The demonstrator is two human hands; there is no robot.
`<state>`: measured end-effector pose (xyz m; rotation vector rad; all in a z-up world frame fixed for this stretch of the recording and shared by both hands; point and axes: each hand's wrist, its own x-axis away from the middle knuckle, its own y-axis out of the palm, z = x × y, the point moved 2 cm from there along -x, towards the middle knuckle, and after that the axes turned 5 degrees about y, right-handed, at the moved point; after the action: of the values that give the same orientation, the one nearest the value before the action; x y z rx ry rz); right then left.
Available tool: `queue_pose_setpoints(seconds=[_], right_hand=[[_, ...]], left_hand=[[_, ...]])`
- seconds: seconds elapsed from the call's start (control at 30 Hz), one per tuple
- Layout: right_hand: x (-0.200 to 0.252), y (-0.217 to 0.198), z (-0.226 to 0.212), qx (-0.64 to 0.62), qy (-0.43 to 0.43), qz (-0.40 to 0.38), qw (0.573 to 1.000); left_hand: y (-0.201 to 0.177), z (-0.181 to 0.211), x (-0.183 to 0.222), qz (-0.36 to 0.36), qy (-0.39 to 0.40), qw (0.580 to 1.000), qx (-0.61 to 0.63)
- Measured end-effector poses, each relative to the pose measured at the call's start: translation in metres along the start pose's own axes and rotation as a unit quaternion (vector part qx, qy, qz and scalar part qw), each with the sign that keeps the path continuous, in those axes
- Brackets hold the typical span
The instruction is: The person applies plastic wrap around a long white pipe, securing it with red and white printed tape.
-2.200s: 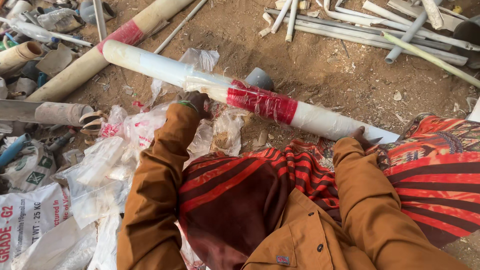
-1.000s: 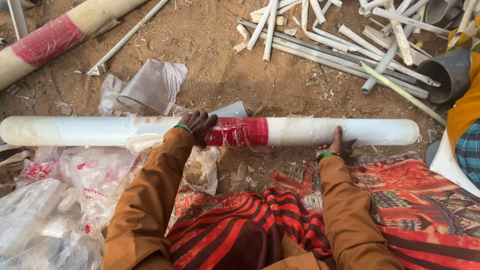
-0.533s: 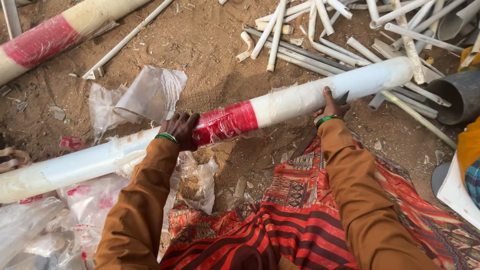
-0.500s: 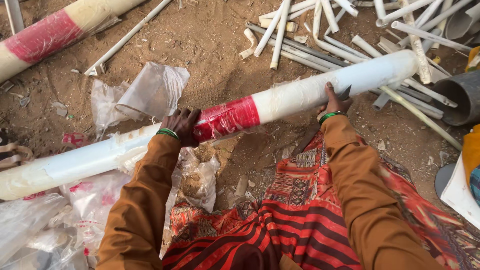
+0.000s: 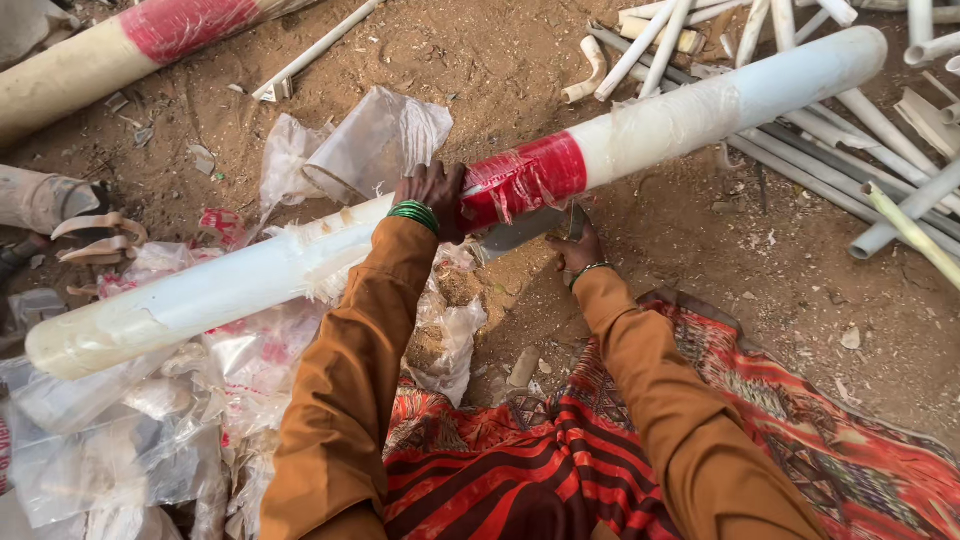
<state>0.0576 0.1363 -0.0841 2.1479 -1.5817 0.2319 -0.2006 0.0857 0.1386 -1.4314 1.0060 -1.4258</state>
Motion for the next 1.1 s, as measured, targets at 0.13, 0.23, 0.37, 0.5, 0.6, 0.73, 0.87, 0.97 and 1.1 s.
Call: queue_pose_setpoints(seconds=[0.13, 0.23, 0.37, 0.5, 0.6, 0.73, 0.87, 0.97, 1.1], right_hand=[[-0.006, 0.011, 0.014, 0.050, -0.027, 0.050, 0.997], [0.009, 0.018, 0.029, 0.104, -0.069, 0.107, 0.986], [0.047, 0.046, 0.071, 0.006, -0.014, 0.189, 0.982], [0.085, 0.071, 0.086, -0.030, -0.019, 0.205, 0.978], [0.115, 0.085, 0.103, -0.037, 0.061, 0.249, 0.966], [0.135, 0.116, 0.130, -0.105, 0.022, 0.211, 0.971], [0.133, 0.113, 0.135, -0.100, 0.046, 0.151, 0.982], [0.150, 0.091, 0.122, 0.015, 0.046, 0.104, 0.993], [0.156, 0.047, 0.091, 0.126, 0.074, 0.099, 0.984]], left_hand=[[0.009, 0.003, 0.016, 0.005, -0.003, 1.000, 0.015], [0.007, 0.004, 0.021, -0.007, -0.009, 0.999, 0.031], [0.008, 0.007, 0.028, -0.020, 0.003, 0.999, 0.039], [0.006, 0.010, 0.040, -0.056, 0.009, 0.998, 0.030], [0.014, 0.017, 0.056, -0.061, -0.004, 0.998, 0.035], [0.029, 0.022, 0.074, -0.027, -0.004, 0.999, 0.031], [0.039, 0.010, 0.078, -0.034, -0.015, 0.999, 0.031], [0.049, -0.001, 0.078, -0.049, -0.006, 0.999, 0.005], [0.062, -0.007, 0.079, -0.034, 0.020, 0.999, -0.017]])
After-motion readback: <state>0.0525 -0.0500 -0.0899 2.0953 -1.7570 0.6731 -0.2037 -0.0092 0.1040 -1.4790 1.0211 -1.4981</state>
